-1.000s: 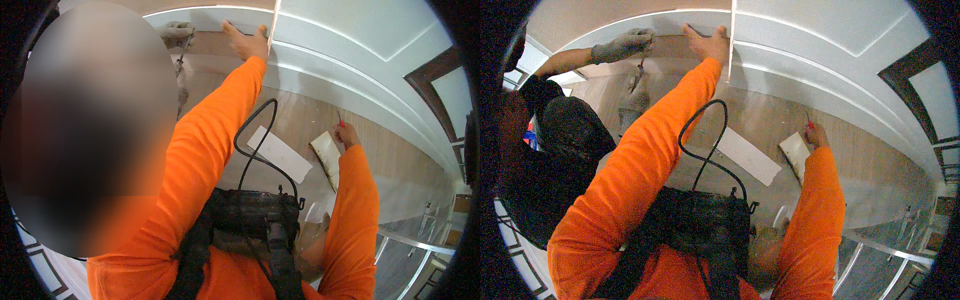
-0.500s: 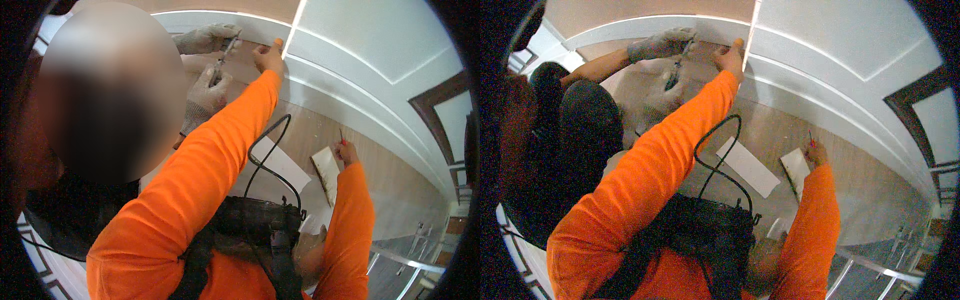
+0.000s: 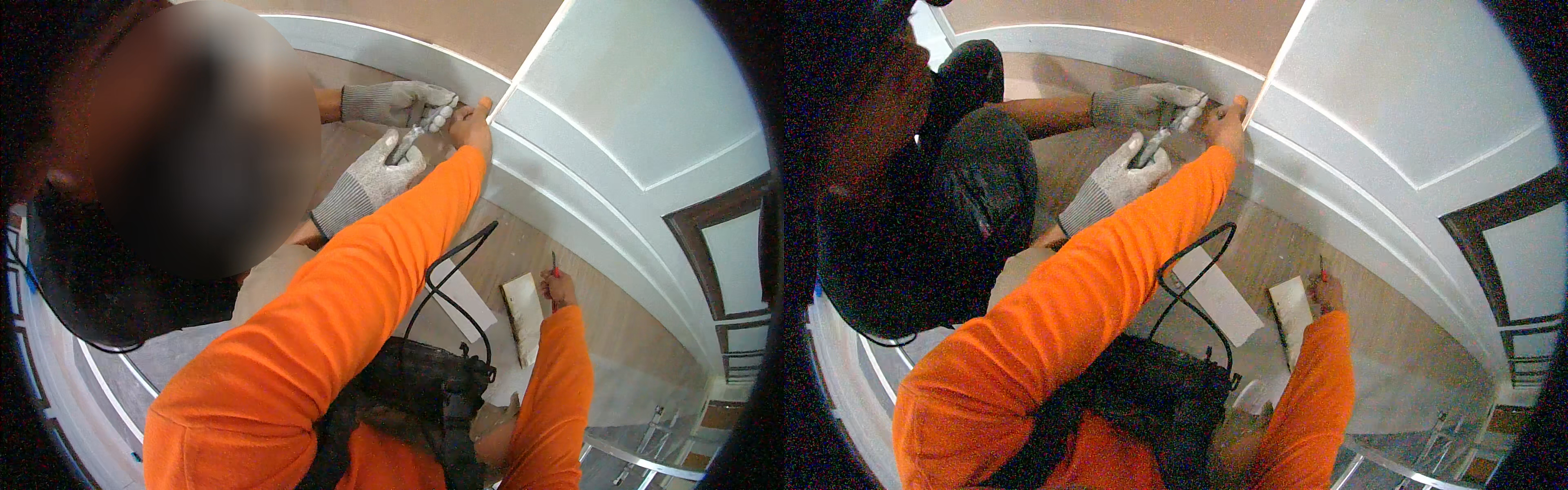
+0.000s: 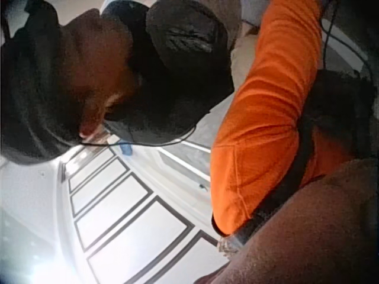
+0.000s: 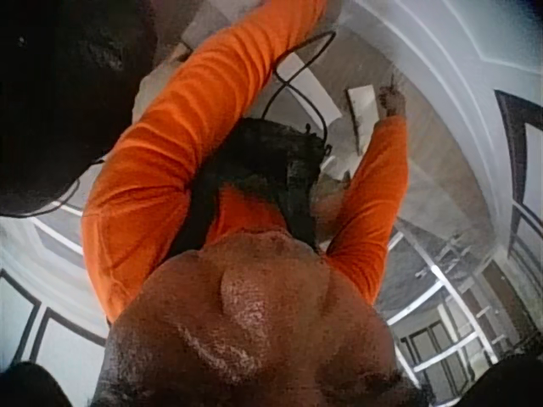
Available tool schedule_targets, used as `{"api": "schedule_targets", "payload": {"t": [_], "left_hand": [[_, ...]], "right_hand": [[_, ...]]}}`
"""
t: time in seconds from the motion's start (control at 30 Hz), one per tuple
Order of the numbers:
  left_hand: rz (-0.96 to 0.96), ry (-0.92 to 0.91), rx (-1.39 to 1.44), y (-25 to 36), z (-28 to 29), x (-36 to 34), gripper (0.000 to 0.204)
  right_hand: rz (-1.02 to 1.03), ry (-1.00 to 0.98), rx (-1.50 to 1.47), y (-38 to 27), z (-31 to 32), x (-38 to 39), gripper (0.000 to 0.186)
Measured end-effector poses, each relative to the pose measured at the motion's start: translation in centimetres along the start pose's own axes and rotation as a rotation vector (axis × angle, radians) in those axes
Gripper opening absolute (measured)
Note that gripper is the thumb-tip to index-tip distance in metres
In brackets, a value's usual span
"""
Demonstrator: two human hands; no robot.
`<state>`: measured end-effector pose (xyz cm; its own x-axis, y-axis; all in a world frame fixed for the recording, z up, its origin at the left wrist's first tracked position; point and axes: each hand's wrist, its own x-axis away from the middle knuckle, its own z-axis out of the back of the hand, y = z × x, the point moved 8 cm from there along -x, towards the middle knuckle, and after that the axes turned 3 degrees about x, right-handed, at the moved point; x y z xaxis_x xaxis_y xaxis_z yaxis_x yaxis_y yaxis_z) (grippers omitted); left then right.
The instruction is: The person installs decorative white wall panels onto a wall, pressing them into place, cutting a panel with a utility knife on the floor, and using a scraper to apply material at the seams.
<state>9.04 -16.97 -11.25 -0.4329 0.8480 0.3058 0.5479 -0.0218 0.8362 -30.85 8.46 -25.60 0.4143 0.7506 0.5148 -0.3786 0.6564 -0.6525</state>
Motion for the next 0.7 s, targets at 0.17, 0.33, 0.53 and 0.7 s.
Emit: {"api": "schedule_targets", "payload": {"t": [0.17,0.33,0.53,0.7], "left_hand": [[0.088,-0.048,0.062,-1.3,-0.8,0.6,0.039],[-0.03,0.073,0.28,-1.7,-0.3,-1.3,0.035],[0.104,-0.021,0.23,-2.2,-1.4,0.7,0.035],[0.15,0.031,0.311,-2.1,-1.3,0.8,0.044]], "right_hand": [[-0.004,0.035,0.057,-0.1,0.5,0.7,0.013],[-0.003,-0.031,0.006,-0.5,-0.6,-0.2,0.014],[-0.014,0.029,0.033,0.8,0.6,0.5,0.016],[0.059,0.023,0.131,-0.2,0.0,1.2,0.02]]}}
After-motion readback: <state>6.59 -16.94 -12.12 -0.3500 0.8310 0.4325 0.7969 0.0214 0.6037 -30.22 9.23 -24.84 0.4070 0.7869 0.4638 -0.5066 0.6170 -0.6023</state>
